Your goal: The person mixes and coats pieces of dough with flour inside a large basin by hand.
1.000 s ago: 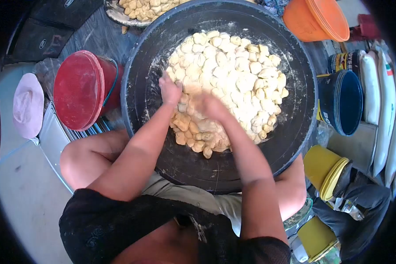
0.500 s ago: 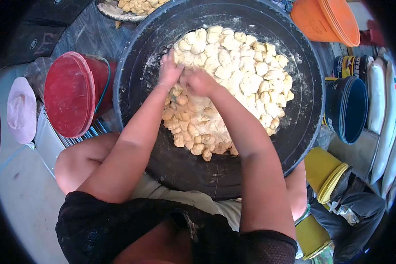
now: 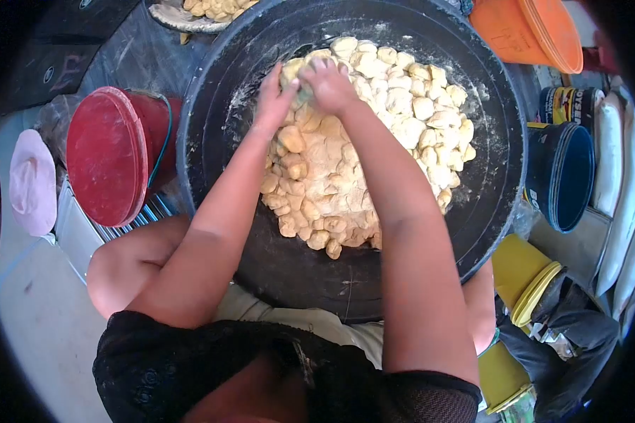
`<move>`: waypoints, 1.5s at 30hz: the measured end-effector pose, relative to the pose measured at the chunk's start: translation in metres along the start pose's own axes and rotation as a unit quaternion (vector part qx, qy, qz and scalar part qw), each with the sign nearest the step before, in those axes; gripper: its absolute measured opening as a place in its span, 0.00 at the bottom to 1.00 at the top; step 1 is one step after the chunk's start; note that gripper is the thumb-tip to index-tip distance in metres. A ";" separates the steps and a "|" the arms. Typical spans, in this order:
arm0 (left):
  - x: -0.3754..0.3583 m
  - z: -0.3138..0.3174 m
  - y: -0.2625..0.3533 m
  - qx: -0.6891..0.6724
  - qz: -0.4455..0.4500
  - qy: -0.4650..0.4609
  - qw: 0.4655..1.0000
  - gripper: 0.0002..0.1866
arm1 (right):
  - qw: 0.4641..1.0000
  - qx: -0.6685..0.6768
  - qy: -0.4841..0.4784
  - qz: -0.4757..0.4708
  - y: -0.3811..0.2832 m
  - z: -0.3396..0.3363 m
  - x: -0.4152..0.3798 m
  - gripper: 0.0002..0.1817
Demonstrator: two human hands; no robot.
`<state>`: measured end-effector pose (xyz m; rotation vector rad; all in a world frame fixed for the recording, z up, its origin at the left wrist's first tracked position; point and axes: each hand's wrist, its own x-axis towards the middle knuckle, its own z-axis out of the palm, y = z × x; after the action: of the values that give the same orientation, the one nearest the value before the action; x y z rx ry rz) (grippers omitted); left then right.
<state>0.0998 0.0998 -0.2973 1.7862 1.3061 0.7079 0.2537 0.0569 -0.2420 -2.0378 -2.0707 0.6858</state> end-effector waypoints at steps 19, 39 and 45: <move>-0.086 -0.065 0.022 -0.209 -0.268 -0.488 0.804 0.29 | 0.859 0.475 -0.144 0.126 -0.028 0.051 -0.137 0.23; -0.067 -0.035 -0.021 0.223 0.201 -0.165 0.940 0.18 | 0.964 -0.081 0.251 0.043 -0.073 0.084 -0.093 0.18; -0.051 -0.075 0.009 0.225 -0.049 -0.276 0.933 0.17 | 0.869 0.467 0.045 0.160 -0.016 0.053 -0.108 0.20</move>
<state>0.0280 0.0705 -0.2490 2.0533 1.2029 -0.1780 0.2240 -0.0597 -0.2603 -1.7251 -0.9747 1.2859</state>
